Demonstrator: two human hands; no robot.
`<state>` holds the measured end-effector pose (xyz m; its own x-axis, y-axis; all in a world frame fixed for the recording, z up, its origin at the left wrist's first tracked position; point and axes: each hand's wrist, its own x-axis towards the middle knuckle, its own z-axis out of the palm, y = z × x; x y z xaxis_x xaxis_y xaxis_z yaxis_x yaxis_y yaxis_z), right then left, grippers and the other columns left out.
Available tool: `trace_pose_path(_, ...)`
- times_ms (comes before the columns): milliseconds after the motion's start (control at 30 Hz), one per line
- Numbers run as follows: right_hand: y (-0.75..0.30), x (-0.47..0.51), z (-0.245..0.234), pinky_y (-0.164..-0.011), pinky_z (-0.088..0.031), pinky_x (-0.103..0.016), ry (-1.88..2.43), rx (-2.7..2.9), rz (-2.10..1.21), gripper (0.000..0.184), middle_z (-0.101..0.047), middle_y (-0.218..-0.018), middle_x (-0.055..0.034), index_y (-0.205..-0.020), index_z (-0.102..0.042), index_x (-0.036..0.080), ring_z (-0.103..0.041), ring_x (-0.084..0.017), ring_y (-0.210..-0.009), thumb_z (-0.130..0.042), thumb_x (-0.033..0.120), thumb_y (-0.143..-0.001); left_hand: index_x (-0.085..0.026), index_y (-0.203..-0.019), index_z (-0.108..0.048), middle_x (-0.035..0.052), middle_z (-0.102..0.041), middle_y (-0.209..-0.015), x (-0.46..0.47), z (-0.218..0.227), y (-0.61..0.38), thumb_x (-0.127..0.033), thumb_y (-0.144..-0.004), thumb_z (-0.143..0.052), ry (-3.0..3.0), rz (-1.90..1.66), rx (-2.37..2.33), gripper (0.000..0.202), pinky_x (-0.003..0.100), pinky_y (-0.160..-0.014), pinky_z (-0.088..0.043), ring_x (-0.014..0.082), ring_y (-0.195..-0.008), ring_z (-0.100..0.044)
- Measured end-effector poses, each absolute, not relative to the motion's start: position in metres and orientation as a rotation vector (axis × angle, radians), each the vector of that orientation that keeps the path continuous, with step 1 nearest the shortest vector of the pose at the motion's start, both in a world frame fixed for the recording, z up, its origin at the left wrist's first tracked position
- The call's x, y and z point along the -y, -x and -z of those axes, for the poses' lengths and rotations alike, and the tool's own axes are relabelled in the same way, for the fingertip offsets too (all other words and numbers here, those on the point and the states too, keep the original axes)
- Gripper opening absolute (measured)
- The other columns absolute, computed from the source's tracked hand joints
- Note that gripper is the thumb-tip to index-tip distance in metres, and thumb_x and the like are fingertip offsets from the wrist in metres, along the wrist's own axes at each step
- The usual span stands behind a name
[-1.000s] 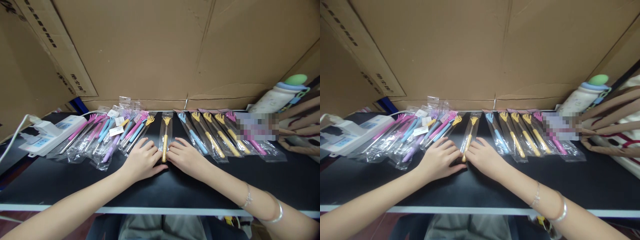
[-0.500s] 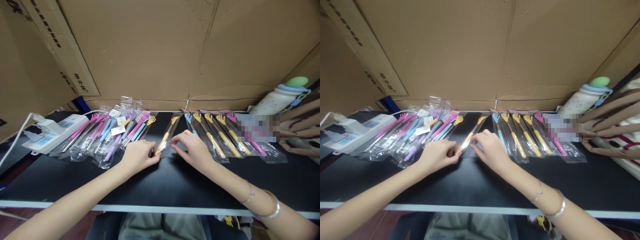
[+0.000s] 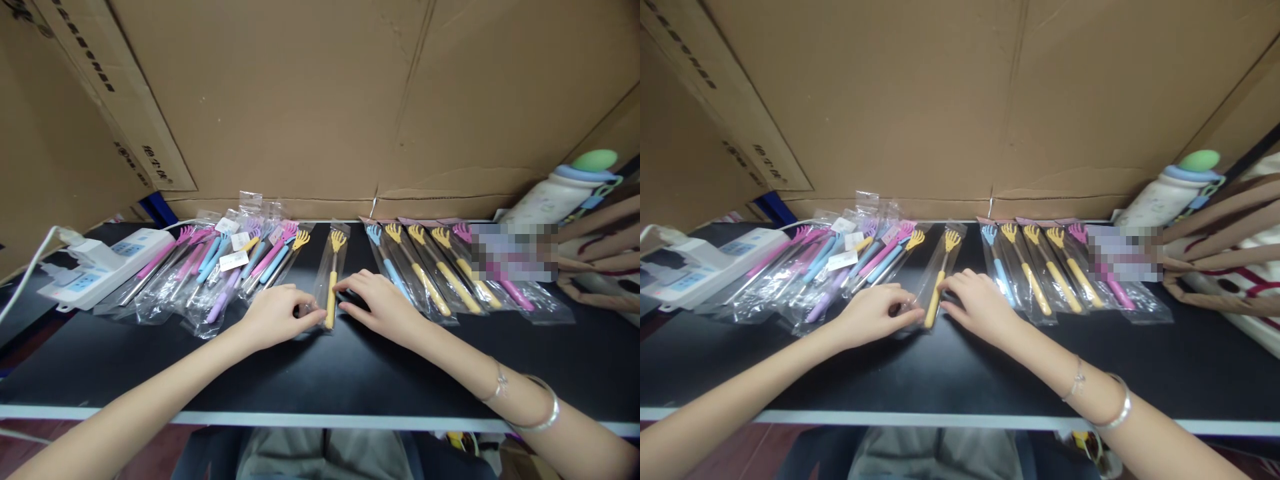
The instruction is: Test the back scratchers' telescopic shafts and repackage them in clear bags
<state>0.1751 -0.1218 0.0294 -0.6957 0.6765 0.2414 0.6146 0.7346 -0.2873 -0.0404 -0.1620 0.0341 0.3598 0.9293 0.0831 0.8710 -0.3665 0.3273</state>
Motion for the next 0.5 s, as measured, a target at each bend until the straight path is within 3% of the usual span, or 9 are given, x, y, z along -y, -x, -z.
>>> trace_pose_path(133,-0.177,0.123,-0.031,-0.080,-0.040,-0.034,0.948,2.670,-0.164,0.022,-0.064,-0.100,-0.0068,-0.107,-0.059,0.020,-0.053,-0.020,-0.096,-0.052,0.028,-0.088,-0.019,-0.058,-0.057,0.0005,-0.059,-0.063,0.161,-0.037,0.046,-0.060,-0.085,-0.042,-2.523,-0.297,-1.655,0.051,0.024,-0.054,-0.027,0.0157,-0.069,-0.055)
trace_pose_path(233,-0.177,0.123,-0.031,-0.080,-0.040,-0.034,0.936,2.690,-0.110,0.022,-0.063,-0.097,-0.0065,-0.108,-0.059,0.020,-0.052,-0.020,-0.094,-0.051,0.026,-0.089,-0.019,-0.063,-0.058,0.0012,-0.060,-0.067,0.160,-0.038,0.051,-0.061,-0.084,-0.044,-2.582,-0.288,-1.718,0.049,0.026,-0.058,-0.031,0.0172,-0.072,-0.056)
trace_pose_path(333,-0.178,0.123,-0.031,-0.081,-0.041,-0.035,0.938,2.699,-0.093,0.022,-0.062,-0.097,-0.0065,-0.108,-0.059,0.019,-0.052,-0.021,-0.095,-0.050,0.024,-0.089,-0.020,-0.090,-0.062,0.0044,-0.064,-0.089,0.158,-0.036,0.055,-0.058,-0.082,-0.050,-2.689,-0.402,-1.741,0.040,0.030,-0.069,-0.039,0.0224,-0.090,-0.056)
trace_pose_path(400,-0.179,0.122,-0.030,-0.082,-0.042,-0.036,0.930,2.700,-0.099,0.022,-0.061,-0.101,-0.0074,-0.108,-0.058,0.020,-0.052,-0.021,-0.097,-0.050,0.023,-0.088,-0.022,-0.111,-0.057,0.0059,-0.060,-0.111,0.157,-0.034,0.055,-0.053,-0.084,-0.051,-2.777,-0.469,-1.609,0.041,0.034,-0.082,-0.040,0.0238,-0.105,-0.052)
trace_pose_path(500,-0.180,0.121,-0.030,-0.083,-0.043,-0.038,0.899,2.692,-0.110,0.021,-0.059,-0.110,-0.0083,-0.107,-0.058,0.020,-0.051,-0.022,-0.102,-0.050,0.022,-0.088,-0.024,-0.119,-0.052,0.0047,-0.057,-0.121,0.157,-0.029,0.052,-0.046,-0.088,-0.049,-2.819,-0.487,-1.382,0.038,0.036,-0.094,-0.037,0.0221,-0.112,-0.049)
